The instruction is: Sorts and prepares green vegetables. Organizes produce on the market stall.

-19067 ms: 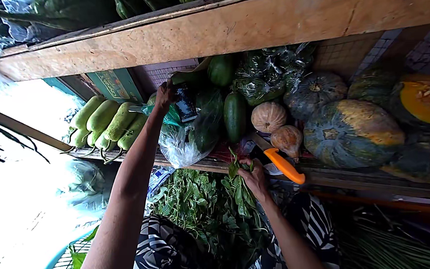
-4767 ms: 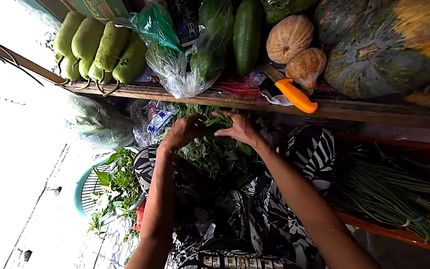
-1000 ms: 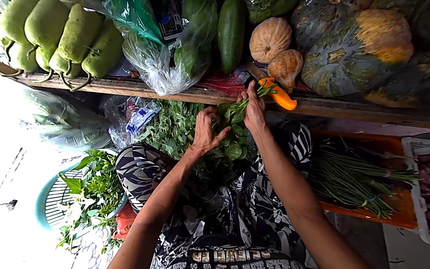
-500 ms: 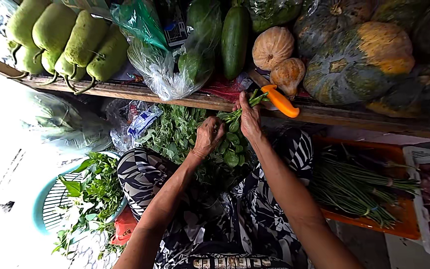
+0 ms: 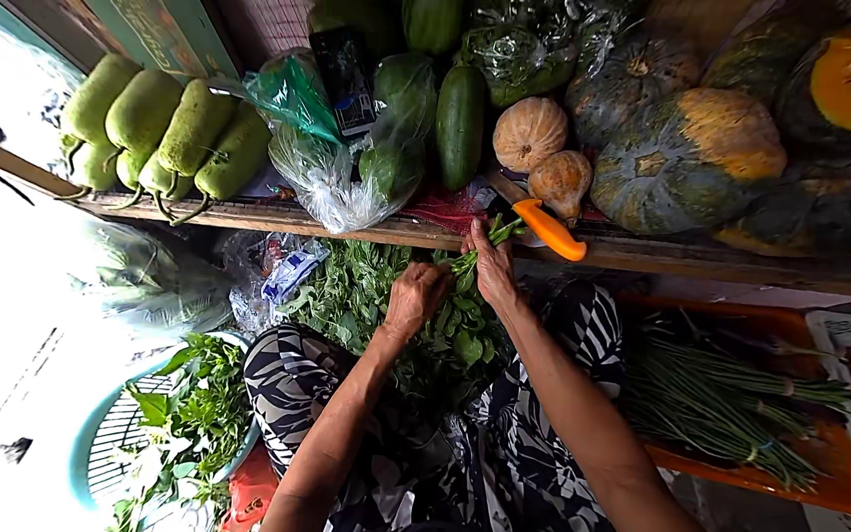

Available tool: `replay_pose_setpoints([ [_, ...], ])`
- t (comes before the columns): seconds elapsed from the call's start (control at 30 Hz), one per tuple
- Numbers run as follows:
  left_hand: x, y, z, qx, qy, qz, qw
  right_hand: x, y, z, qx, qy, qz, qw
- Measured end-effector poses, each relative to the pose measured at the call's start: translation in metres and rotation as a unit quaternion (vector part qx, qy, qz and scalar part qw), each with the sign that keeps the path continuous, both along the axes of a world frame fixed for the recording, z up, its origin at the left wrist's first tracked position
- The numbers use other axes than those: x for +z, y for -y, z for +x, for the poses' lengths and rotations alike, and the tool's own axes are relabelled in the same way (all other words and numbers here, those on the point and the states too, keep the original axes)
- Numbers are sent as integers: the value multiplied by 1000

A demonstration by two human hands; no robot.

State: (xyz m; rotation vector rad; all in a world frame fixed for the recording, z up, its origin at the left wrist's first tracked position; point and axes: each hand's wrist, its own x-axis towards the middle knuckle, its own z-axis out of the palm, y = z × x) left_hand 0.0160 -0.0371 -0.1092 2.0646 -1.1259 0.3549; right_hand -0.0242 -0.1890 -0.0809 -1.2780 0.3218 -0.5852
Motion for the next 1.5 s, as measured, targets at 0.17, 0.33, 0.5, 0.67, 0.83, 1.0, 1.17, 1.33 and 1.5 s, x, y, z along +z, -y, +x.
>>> replay_pose_setpoints([
  [0.17,-1,-2,4,15,54,27,998,-1,-3,6,5,-27,-38,999],
  [0.33,18,-2,-3,52,-221,-60,972,2,-3,4,44,-1,13,999],
  [0.5,27,-20,16,145,-205,56,966,3,3,1,71,4,150,986],
  [0.67,18,-17,18,163,-133,81,974,-3,3,4,63,15,111,992],
  [0.83,1,2,-3,-2,-76,-34,997,-4,-6,5,51,-2,15,999],
  [1.0,-9,5,-8,13,-7,-44,999,-7,-10,4,69,-5,10,998],
  [1.17,-1,4,-11,30,-239,-152,959,-5,-12,2,118,20,9,993],
  [1.33,5,-15,16,167,-353,-153,908,-3,0,1,186,22,122,975],
  [1.5,13,-12,11,1,-437,-166,884,1,0,-2,237,25,109,965],
])
